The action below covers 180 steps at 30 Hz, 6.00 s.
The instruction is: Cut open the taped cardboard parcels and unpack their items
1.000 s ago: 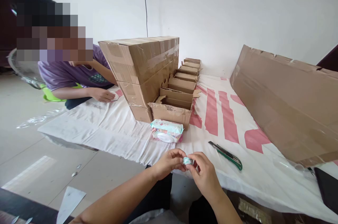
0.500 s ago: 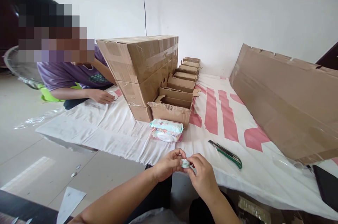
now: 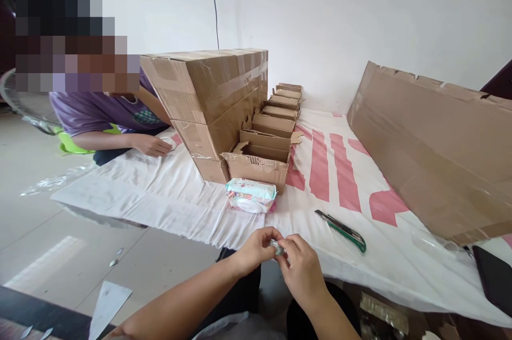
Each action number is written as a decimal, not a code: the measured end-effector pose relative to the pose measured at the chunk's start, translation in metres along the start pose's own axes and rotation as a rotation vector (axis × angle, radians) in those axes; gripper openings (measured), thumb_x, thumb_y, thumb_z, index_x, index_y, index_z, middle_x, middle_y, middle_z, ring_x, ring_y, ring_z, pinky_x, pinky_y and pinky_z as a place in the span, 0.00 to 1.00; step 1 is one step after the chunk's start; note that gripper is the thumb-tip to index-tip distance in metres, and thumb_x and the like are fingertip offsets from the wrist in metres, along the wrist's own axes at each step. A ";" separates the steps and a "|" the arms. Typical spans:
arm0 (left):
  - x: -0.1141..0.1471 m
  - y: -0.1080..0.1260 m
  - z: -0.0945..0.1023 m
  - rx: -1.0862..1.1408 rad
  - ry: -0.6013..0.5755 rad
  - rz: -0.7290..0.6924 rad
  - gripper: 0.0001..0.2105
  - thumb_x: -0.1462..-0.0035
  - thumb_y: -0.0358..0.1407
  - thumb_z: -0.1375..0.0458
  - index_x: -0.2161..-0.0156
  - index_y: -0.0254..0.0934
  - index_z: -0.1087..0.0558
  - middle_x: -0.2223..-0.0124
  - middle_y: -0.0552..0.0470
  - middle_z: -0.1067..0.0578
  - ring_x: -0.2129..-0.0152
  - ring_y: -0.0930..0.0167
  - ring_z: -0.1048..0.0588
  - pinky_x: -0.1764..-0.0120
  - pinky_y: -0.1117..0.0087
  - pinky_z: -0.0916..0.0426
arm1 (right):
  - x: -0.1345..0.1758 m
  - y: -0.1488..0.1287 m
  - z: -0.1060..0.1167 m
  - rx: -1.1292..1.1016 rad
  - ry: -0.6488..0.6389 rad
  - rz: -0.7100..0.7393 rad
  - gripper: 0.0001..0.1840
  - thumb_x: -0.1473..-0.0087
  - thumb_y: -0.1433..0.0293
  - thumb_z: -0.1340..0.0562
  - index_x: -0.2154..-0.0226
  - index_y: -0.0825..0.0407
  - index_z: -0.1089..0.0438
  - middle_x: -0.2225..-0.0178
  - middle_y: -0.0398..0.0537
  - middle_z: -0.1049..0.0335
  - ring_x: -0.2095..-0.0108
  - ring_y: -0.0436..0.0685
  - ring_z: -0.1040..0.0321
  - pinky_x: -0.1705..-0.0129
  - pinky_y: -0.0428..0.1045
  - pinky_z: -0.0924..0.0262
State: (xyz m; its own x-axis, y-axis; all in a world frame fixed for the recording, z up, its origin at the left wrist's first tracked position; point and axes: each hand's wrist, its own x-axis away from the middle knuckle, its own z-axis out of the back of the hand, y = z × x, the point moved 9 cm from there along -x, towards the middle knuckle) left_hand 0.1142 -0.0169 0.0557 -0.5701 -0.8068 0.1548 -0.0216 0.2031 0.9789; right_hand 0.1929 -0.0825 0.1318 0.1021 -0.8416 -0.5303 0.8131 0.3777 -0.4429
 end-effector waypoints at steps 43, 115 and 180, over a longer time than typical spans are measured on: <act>0.005 -0.019 -0.033 0.920 -0.391 0.171 0.15 0.55 0.29 0.39 0.59 0.35 0.31 0.64 0.45 0.21 0.63 0.60 0.20 0.57 0.63 0.34 | -0.003 0.019 0.001 -0.237 0.039 -0.095 0.10 0.50 0.76 0.36 0.64 0.48 0.32 0.67 0.45 0.32 0.64 0.56 0.34 0.63 0.51 0.34; 0.005 -0.023 -0.024 0.801 -0.237 0.136 0.14 0.57 0.28 0.36 0.62 0.32 0.29 0.65 0.44 0.20 0.69 0.66 0.21 0.63 0.69 0.33 | 0.026 0.045 -0.013 -0.310 0.111 -0.388 0.15 0.51 0.68 0.35 0.60 0.48 0.37 0.63 0.48 0.25 0.60 0.59 0.26 0.61 0.53 0.28; 0.013 -0.020 -0.024 0.652 -0.207 0.192 0.15 0.62 0.30 0.29 0.66 0.31 0.26 0.69 0.48 0.21 0.71 0.66 0.20 0.63 0.66 0.28 | 0.013 0.007 0.012 -0.146 0.105 -0.053 0.13 0.52 0.81 0.39 0.65 0.49 0.33 0.68 0.46 0.32 0.65 0.57 0.36 0.64 0.52 0.37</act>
State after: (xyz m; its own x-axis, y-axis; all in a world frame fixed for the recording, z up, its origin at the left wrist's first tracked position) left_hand 0.1276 -0.0447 0.0414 -0.7562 -0.6145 0.2249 -0.3550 0.6739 0.6479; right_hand 0.2065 -0.0956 0.1302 -0.0054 -0.8196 -0.5728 0.7231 0.3925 -0.5684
